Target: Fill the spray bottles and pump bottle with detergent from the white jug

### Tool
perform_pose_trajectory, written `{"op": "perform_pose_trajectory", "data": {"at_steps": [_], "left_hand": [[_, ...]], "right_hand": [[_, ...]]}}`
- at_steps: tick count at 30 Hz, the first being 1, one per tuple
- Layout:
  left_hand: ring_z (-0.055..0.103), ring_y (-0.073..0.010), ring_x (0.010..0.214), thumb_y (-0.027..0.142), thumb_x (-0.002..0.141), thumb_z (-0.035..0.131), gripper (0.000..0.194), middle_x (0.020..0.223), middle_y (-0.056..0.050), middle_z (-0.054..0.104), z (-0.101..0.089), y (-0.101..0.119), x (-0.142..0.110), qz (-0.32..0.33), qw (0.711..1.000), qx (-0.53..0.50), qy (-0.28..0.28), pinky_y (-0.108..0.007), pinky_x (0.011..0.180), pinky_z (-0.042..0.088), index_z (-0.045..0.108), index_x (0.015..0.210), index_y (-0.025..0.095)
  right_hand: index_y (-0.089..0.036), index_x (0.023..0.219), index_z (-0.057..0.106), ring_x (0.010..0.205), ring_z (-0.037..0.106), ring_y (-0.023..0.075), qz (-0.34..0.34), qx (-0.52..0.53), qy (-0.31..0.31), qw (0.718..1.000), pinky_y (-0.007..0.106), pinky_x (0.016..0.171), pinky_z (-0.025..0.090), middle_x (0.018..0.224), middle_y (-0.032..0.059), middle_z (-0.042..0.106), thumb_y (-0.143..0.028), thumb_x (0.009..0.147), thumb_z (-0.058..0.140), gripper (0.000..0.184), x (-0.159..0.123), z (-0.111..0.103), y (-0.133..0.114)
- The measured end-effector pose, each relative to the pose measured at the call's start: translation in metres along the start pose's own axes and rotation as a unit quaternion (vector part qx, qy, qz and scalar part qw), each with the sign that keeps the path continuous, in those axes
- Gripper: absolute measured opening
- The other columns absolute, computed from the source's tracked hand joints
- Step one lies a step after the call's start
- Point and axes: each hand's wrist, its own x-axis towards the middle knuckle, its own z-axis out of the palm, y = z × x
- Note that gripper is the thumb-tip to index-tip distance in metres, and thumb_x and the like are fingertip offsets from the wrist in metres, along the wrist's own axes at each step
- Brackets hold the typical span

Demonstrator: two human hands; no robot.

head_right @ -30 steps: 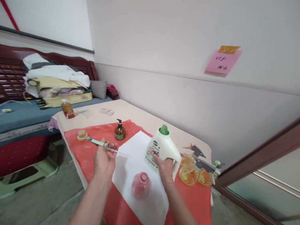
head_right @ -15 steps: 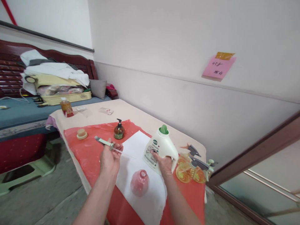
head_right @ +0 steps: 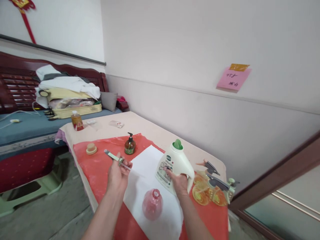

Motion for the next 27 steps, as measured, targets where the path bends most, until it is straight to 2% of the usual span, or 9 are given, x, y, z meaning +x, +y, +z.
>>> {"op": "perform_pose_trajectory", "data": {"at_steps": [5,13,16,20,23,27], "left_hand": [[0.046,-0.0102,0.051,0.04,0.078,0.07,0.03,0.053,0.006,0.043,-0.003,-0.007,-0.015,-0.019,0.999,0.038,-0.032,-0.026,0.058,0.046,0.051,0.069,0.019],[0.045,-0.0102,0.052,0.043,0.082,0.066,0.03,0.053,0.006,0.039,0.004,-0.016,-0.039,-0.049,0.995,0.042,-0.08,-0.025,0.058,0.045,0.053,0.069,0.019],[0.044,-0.0107,0.051,0.041,0.082,0.066,0.028,0.052,0.005,0.039,0.0,-0.023,-0.034,-0.048,0.994,0.037,-0.094,-0.026,0.058,0.046,0.053,0.069,0.019],[0.044,-0.0106,0.049,0.038,0.081,0.067,0.027,0.051,0.006,0.038,-0.013,-0.036,-0.017,-0.058,0.996,0.045,-0.049,-0.026,0.056,0.045,0.053,0.069,0.019],[0.044,-0.01,0.049,0.037,0.081,0.067,0.027,0.052,0.006,0.038,-0.019,-0.039,-0.004,-0.075,0.996,0.035,-0.016,-0.025,0.057,0.046,0.052,0.068,0.019],[0.045,-0.0101,0.049,0.038,0.08,0.068,0.027,0.052,0.006,0.038,-0.021,-0.034,0.006,-0.08,0.996,0.034,-0.013,-0.025,0.058,0.046,0.052,0.068,0.019]], "right_hand": [[-0.025,0.098,0.067,0.102,0.066,0.0335,0.022,0.034,-0.021,0.999,0.045,0.096,0.048,0.101,0.0092,0.074,-0.044,0.056,0.074,0.047,0.005,-0.003,0.001],[-0.028,0.1,0.068,0.098,0.067,0.0364,0.034,0.07,-0.017,0.997,0.047,0.095,0.048,0.091,0.01,0.075,-0.036,0.051,0.076,0.051,0.006,-0.007,-0.006],[-0.028,0.099,0.069,0.097,0.067,0.0373,0.036,0.064,-0.011,0.997,0.048,0.091,0.05,0.088,0.0106,0.075,-0.036,0.052,0.076,0.048,0.005,-0.007,-0.006],[-0.027,0.092,0.071,0.096,0.068,0.0353,0.035,0.052,-0.019,0.998,0.045,0.091,0.051,0.092,0.0101,0.075,-0.042,0.054,0.077,0.042,0.007,-0.006,-0.003],[-0.022,0.098,0.07,0.098,0.067,0.0344,0.032,0.043,-0.014,0.998,0.045,0.095,0.049,0.093,0.01,0.075,-0.045,0.053,0.078,0.05,0.009,-0.003,0.003],[-0.017,0.098,0.069,0.097,0.068,0.0346,0.039,0.028,-0.001,0.999,0.047,0.093,0.05,0.094,0.0115,0.075,-0.046,0.051,0.079,0.057,0.012,0.0,0.012]]}}
